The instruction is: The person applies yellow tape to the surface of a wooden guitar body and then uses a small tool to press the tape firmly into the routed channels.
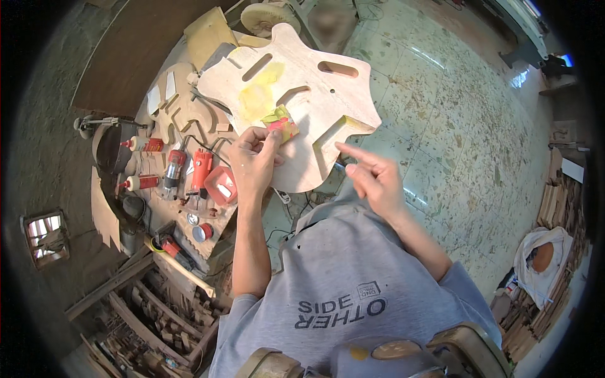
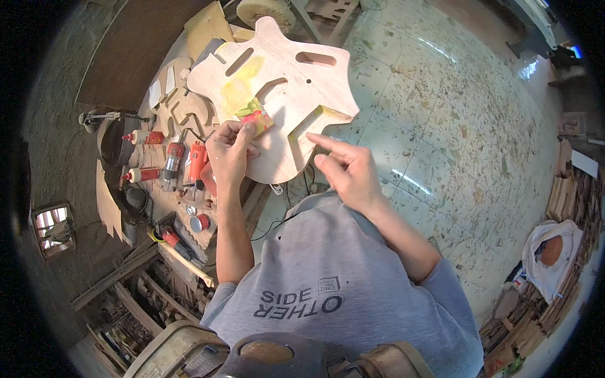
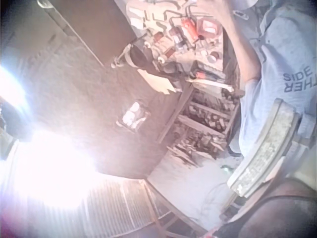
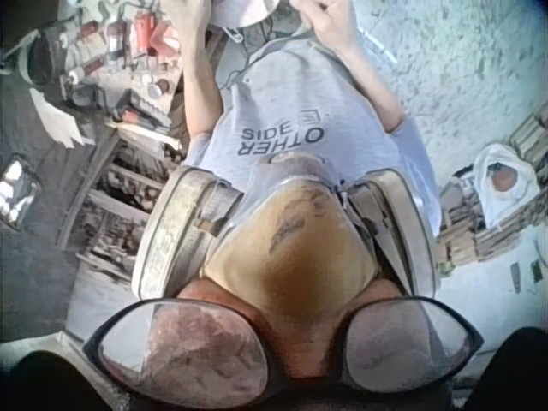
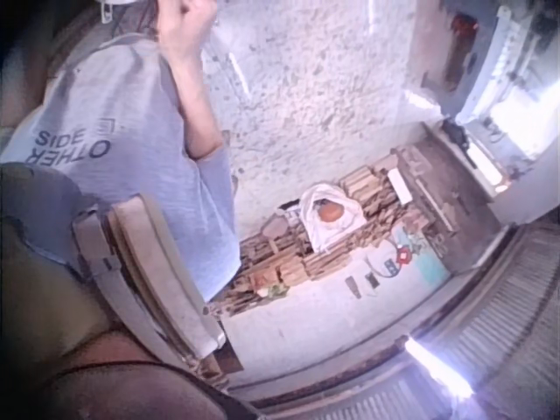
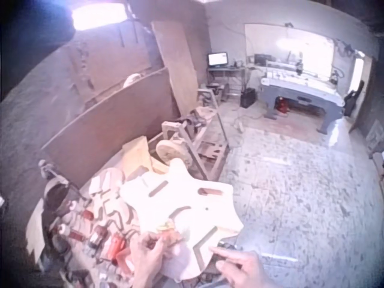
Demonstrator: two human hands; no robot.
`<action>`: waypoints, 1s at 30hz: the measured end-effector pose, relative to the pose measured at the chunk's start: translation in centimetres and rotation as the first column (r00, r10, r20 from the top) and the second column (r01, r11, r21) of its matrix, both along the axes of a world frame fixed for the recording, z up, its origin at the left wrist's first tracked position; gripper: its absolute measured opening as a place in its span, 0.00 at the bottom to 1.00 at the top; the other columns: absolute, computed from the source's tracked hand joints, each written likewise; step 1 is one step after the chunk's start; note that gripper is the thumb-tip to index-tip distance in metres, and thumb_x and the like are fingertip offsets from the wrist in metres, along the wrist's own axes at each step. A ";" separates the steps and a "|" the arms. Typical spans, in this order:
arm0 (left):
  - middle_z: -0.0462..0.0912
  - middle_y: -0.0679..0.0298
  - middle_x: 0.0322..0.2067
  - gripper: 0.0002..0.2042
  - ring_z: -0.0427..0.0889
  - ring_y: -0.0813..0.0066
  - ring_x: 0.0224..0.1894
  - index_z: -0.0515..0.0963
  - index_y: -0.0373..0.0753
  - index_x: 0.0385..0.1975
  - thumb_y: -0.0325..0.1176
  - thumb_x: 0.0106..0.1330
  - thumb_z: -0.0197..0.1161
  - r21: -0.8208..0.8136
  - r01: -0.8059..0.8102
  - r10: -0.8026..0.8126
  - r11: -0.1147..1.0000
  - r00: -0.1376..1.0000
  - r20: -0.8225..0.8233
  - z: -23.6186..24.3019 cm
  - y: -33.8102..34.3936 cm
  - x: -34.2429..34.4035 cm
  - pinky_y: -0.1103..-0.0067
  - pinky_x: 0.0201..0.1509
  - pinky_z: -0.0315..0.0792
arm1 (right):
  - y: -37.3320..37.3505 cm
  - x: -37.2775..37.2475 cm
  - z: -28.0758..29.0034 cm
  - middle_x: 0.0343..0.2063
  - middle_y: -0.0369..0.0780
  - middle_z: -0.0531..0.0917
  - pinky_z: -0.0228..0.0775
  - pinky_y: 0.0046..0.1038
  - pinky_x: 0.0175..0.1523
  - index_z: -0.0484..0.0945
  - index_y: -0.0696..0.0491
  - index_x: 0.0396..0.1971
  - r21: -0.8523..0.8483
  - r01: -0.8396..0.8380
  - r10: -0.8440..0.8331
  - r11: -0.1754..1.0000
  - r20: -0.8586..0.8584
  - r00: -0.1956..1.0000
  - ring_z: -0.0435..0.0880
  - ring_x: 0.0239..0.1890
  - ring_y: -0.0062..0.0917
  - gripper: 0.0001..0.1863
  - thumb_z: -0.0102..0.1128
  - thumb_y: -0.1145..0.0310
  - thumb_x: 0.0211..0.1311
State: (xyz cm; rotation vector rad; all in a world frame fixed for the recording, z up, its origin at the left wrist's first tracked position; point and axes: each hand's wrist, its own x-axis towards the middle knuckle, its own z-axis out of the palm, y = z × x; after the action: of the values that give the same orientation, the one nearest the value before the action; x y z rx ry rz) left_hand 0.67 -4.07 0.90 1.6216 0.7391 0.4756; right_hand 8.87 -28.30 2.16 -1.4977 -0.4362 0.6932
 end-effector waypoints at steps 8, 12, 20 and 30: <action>0.86 0.66 0.26 0.11 0.80 0.87 0.23 0.85 0.31 0.35 0.35 0.72 0.73 -0.157 0.123 -0.128 0.980 0.992 -0.021 2.9 -1.8 -0.9 0.85 0.25 0.73 | 2.8 2.0 1.6 0.28 0.43 0.87 0.78 0.34 0.33 0.82 0.48 0.68 -0.048 0.034 0.012 0.998 0.730 0.683 0.84 0.23 0.32 0.28 0.66 0.69 0.67; 0.87 0.66 0.26 0.11 0.80 0.87 0.23 0.85 0.32 0.34 0.35 0.72 0.74 -0.176 0.141 -0.147 0.974 0.989 -0.018 3.2 -2.3 -1.2 0.85 0.26 0.73 | 3.1 2.1 2.5 0.29 0.42 0.85 0.79 0.35 0.34 0.80 0.48 0.70 -0.147 -0.032 0.130 0.989 0.726 0.675 0.85 0.26 0.35 0.30 0.67 0.69 0.66; 0.87 0.66 0.26 0.12 0.80 0.87 0.24 0.84 0.32 0.34 0.36 0.72 0.74 -0.193 0.201 -0.203 0.960 0.979 0.009 3.1 -2.8 -1.4 0.85 0.26 0.72 | 3.4 3.1 3.0 0.29 0.41 0.84 0.78 0.37 0.32 0.81 0.50 0.68 -0.199 -0.031 0.180 0.980 0.794 0.581 0.85 0.26 0.36 0.29 0.67 0.66 0.66; 0.85 0.68 0.25 0.12 0.79 0.86 0.24 0.84 0.31 0.34 0.36 0.74 0.72 -0.113 0.150 -0.154 0.982 0.988 -0.023 3.0 -3.0 -1.5 0.84 0.27 0.72 | 3.2 2.7 1.2 0.26 0.38 0.83 0.74 0.30 0.31 0.85 0.54 0.61 -0.073 -0.097 0.121 0.993 0.665 0.737 0.82 0.25 0.25 0.22 0.65 0.66 0.70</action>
State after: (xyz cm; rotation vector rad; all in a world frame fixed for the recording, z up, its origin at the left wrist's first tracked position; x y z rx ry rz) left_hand -0.81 -7.09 3.93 1.5701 0.6482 0.2941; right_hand 11.53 -25.11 3.32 -1.7428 -1.0769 0.2171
